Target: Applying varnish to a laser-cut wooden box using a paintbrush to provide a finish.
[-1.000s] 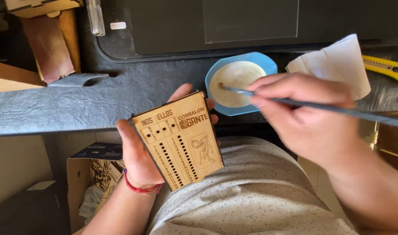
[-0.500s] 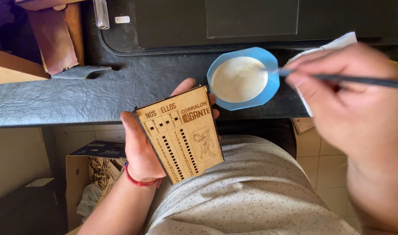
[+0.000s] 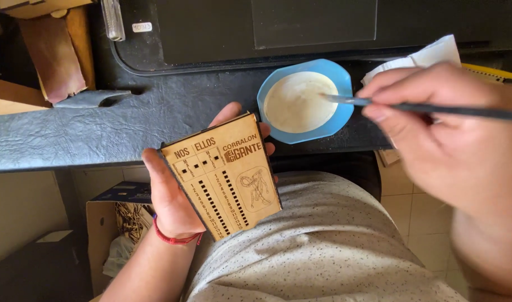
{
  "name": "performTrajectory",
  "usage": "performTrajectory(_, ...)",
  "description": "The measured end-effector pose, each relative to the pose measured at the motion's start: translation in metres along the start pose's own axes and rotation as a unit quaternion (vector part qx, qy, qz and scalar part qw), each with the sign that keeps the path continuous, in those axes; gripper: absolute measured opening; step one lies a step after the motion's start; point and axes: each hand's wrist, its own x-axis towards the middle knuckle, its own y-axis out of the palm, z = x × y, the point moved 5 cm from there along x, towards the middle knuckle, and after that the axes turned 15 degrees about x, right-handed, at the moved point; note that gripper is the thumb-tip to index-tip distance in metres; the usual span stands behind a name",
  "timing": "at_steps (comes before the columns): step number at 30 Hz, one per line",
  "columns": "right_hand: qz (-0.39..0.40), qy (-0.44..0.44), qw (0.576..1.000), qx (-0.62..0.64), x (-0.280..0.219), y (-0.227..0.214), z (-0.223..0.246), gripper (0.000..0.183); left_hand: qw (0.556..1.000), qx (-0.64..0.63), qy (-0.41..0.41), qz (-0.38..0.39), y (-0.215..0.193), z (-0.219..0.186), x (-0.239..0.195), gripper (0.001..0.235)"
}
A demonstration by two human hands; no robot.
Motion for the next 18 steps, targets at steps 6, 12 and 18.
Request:
performTrajectory(6, 0.092, -0.009, 0.987, -0.132, 0.008, 0.001, -0.008, 0.010, 1.000, 0.017, -0.002, 0.008, 0.000, -0.001, 0.002, 0.097)
performTrajectory(12, 0.069, 0.088, 0.989, -0.100, 0.011, 0.005, -0.024, 0.007, 1.000, 0.022, -0.009, -0.006, -0.002, 0.000, 0.001, 0.100)
performTrajectory(18, -0.018, 0.123, 0.989, 0.078, 0.010, -0.003, -0.026, 0.007, 1.000, 0.007, -0.022, -0.015, -0.004, 0.003, 0.002, 0.103)
